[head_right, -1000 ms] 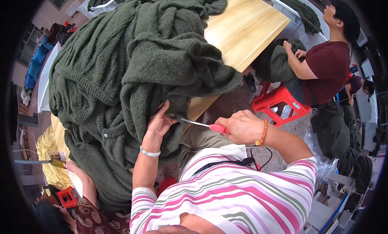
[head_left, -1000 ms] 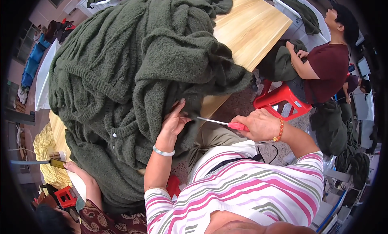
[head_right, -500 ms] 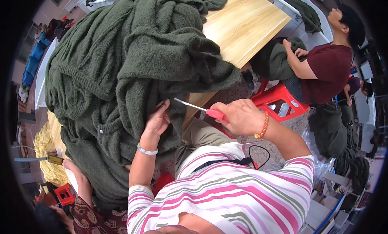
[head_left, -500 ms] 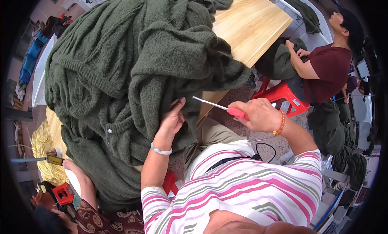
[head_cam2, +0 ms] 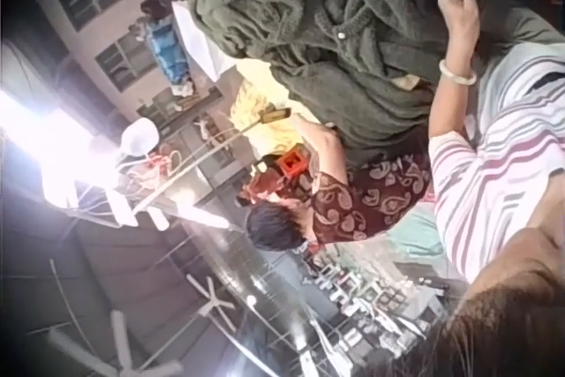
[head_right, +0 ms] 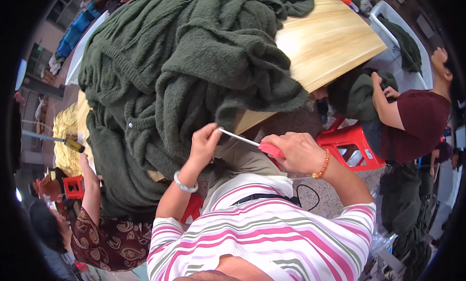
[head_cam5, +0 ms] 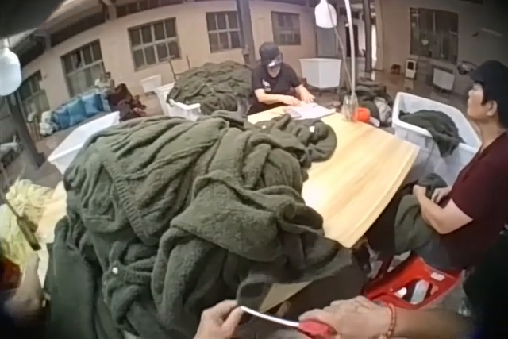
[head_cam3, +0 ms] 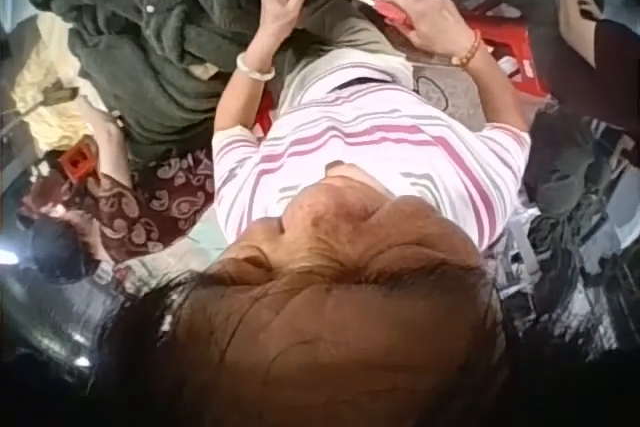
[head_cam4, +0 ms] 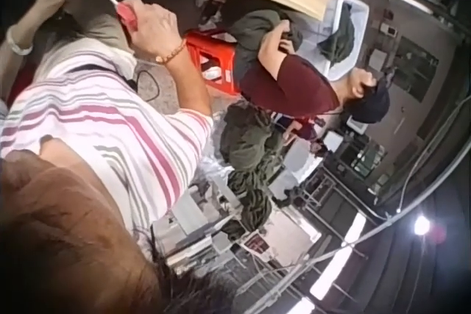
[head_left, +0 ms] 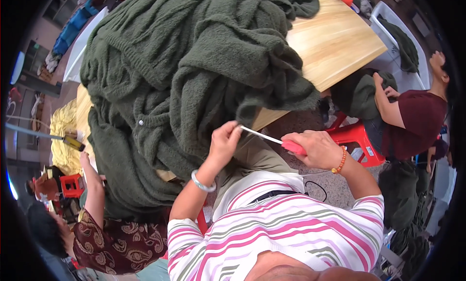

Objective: Trimming loose threads from green knitted sweaters using scissors.

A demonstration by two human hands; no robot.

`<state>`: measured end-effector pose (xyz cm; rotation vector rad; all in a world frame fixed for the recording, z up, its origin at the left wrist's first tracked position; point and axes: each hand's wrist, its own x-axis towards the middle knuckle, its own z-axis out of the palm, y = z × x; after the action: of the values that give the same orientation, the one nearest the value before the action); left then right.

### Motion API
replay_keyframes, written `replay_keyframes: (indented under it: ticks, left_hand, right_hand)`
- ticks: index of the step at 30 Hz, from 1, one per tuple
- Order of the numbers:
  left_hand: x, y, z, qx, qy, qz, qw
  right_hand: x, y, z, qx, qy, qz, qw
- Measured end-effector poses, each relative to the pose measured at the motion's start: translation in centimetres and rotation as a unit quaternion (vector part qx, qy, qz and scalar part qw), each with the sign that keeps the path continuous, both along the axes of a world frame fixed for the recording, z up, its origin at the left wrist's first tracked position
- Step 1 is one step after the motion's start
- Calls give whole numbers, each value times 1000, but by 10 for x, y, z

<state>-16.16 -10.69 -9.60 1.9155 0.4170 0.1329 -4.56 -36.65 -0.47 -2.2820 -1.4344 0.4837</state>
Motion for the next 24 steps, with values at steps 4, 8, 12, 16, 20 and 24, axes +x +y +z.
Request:
replay_keyframes:
  ticks: [4,8,12,16,20,24]
  left_hand:
    - [-35,-12,27,367,-213,118,898]
    - [-53,40,11,435,-142,298,838]
    - [-46,56,13,-6,-212,287,934]
    - [-40,-24,103,-90,-229,47,968]
    - [-29,-70,137,-161,-308,-315,883]
    - [-13,-77,127,-182,-288,-336,878]
  right_hand:
    - [8,-16,-11,-24,22,-20,999]
    - [9,-10,-8,-35,27,11,999]
    - [12,16,-10,-93,24,61,994]
    - [10,24,-20,-98,-16,84,992]
    - [38,12,-70,-68,-57,183,979]
    - [59,0,-67,98,17,229,968]
